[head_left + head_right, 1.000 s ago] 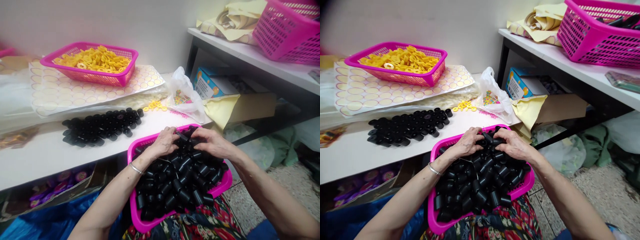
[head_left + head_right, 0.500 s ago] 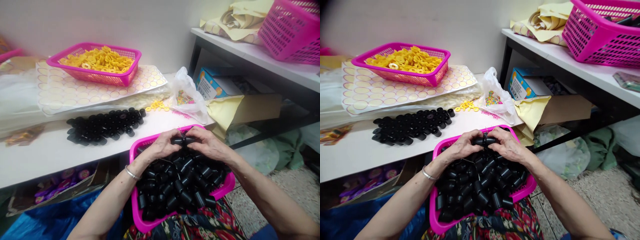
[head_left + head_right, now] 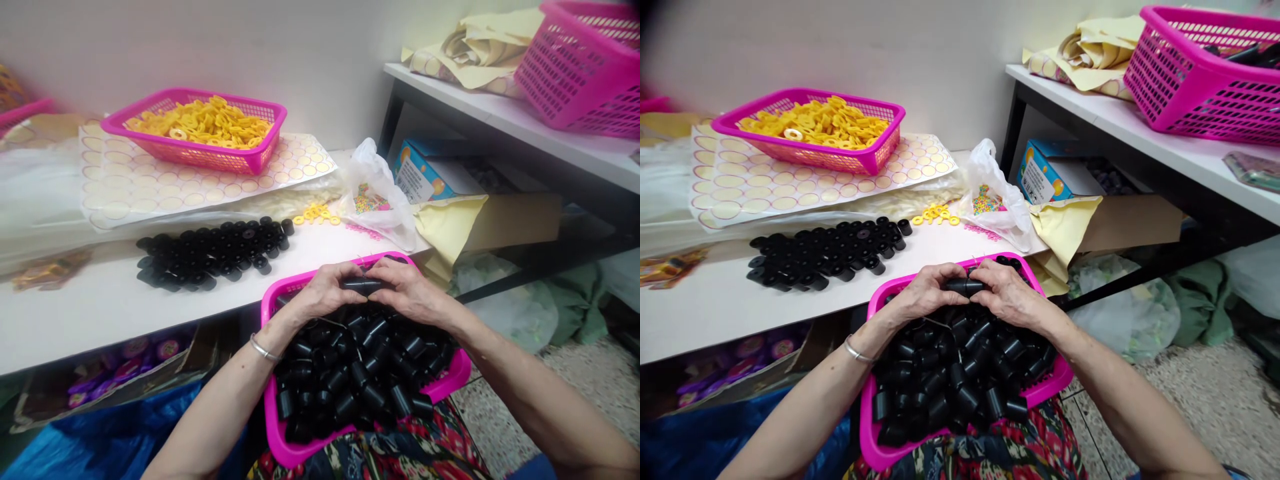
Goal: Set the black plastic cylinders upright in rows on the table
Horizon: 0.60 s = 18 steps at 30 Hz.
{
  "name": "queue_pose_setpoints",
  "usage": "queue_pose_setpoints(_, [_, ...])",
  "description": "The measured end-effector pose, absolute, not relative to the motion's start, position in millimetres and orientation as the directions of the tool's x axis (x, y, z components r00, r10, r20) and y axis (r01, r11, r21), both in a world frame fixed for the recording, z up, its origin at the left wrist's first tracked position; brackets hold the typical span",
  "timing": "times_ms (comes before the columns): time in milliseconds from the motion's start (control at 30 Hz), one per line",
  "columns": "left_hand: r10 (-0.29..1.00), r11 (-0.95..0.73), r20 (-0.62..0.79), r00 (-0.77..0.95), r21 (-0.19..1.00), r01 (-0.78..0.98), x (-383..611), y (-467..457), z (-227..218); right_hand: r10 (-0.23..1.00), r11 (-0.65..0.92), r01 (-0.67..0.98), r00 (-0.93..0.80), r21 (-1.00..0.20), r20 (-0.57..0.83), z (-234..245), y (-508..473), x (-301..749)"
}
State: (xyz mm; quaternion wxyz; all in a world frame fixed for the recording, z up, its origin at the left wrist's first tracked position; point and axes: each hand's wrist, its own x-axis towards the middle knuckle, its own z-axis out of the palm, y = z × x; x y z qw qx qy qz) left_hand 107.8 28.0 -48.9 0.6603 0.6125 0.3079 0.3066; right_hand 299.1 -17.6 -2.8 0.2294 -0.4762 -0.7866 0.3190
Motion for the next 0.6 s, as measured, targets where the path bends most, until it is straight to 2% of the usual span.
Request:
queue_pose_setpoints(100, [0.735, -0.013, 0.029, 0.677, 1.000, -0.028, 107, 26, -46, 0.933, 0.203, 0.529, -0.361, -0.824, -0.002, -10, -15, 292])
queue_pose_setpoints(200, [0.713, -0.162, 0.100, 0.694, 0.986, 0.025, 102, 23, -41, 0.950, 0.083, 0.534, -0.298, -0.842, -0.096, -13, -10, 282])
queue_pose_setpoints(333, [0.783, -0.338, 0.214, 0.584, 0.934, 0.111, 83, 20, -36, 0.932, 0.183, 0.604, -0.358, -0.776, -0.059, -4, -4, 272])
queue_pose_setpoints(433, [0.908, -0.376, 0.302, 0.290, 0.894, 0.245, 55, 20, -45, 0.940, 0.176, 0.588, -0.340, -0.790, -0.044, 4, -1, 274])
queue_pose_setpoints(500, [0.953, -0.286, 0.302, -0.004, 0.907, 0.310, 31, 22, -60, 0.961, 0.126, 0.591, -0.272, -0.797, -0.049, 5, 1, 281])
queue_pose_setpoints(600, [0.902, -0.090, 0.235, -0.361, 0.922, 0.376, -3, 27, -90, 0.974, 0.074, 0.648, -0.208, -0.758, -0.083, 1, 6, 292])
